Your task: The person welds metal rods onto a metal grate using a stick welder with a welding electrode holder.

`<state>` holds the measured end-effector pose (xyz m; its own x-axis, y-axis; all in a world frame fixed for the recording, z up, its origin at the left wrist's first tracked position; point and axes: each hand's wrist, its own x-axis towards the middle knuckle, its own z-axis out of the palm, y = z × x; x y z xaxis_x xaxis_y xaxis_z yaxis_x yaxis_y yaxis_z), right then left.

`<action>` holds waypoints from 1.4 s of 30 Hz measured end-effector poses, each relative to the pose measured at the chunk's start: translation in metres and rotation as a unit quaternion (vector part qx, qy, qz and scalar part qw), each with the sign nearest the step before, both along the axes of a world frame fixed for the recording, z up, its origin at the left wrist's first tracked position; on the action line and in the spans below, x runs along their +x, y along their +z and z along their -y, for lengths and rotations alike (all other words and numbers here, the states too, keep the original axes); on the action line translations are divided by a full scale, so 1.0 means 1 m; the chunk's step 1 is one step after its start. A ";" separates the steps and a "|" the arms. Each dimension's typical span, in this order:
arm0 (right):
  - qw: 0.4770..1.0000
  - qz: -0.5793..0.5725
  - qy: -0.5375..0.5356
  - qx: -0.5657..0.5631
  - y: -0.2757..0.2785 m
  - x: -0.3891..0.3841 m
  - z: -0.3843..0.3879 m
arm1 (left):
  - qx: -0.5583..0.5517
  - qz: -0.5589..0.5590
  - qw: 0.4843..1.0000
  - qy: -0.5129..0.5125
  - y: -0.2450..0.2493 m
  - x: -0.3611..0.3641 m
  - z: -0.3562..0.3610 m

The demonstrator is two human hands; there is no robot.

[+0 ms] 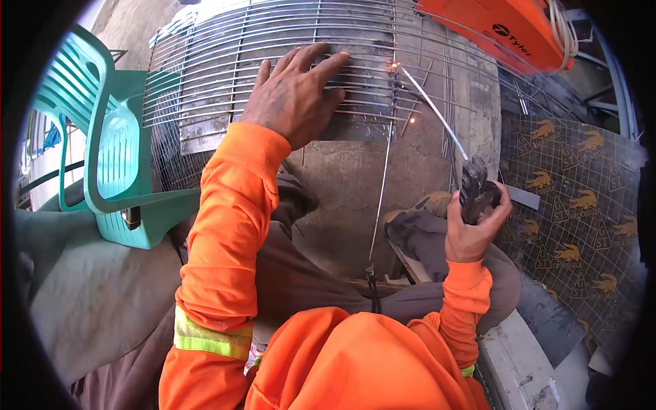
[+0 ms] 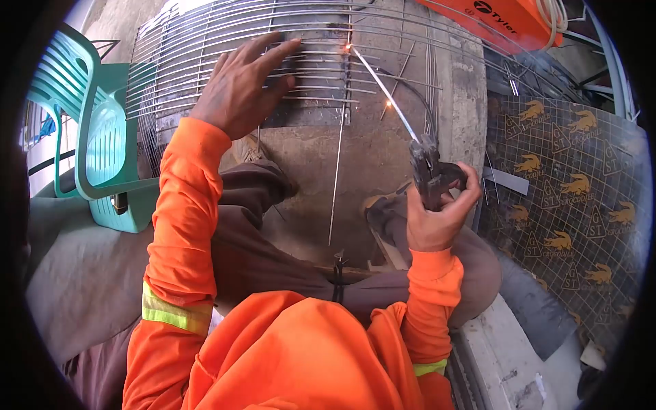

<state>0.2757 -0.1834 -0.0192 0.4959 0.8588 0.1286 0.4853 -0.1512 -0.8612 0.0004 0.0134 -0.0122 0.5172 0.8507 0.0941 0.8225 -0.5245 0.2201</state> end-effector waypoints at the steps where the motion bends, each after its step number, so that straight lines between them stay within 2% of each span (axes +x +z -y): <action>1: 1.000 0.000 0.000 0.000 0.000 0.000 0.000 | -0.003 -0.001 1.000 0.001 0.001 0.000 0.000; 9: 1.000 0.004 -0.001 -0.015 0.001 -0.002 -0.002 | 0.001 0.004 1.000 -0.005 0.003 0.001 0.000; 13: 1.000 0.010 -0.001 -0.021 0.002 -0.003 -0.003 | -0.040 0.002 0.999 0.014 0.004 0.001 0.001; 17: 0.999 -0.021 -0.005 -0.027 -0.008 0.003 0.003 | -0.041 0.007 0.999 0.004 -0.004 -0.005 -0.001; 19: 1.000 -0.014 -0.006 -0.002 -0.005 0.002 0.000 | -0.024 0.006 0.999 -0.028 0.000 -0.006 -0.004; 23: 0.999 0.035 -0.002 -0.005 0.001 0.000 -0.002 | -0.005 0.000 1.000 -0.002 0.002 0.001 0.000; 34: 1.000 -0.014 -0.002 -0.019 -0.001 -0.002 -0.002 | -0.006 -0.004 1.000 -0.003 0.003 0.002 0.001; 38: 1.000 -0.002 0.003 -0.014 -0.002 -0.003 -0.003 | -0.041 0.037 0.998 -0.021 -0.009 -0.011 -0.003; 40: 0.999 -0.041 -0.010 -0.025 -0.003 -0.003 -0.002 | -0.042 0.040 0.998 -0.023 -0.005 -0.010 -0.003; 42: 0.999 -0.024 -0.014 -0.026 -0.003 -0.003 -0.003 | -0.016 0.050 0.998 -0.016 0.000 -0.003 -0.001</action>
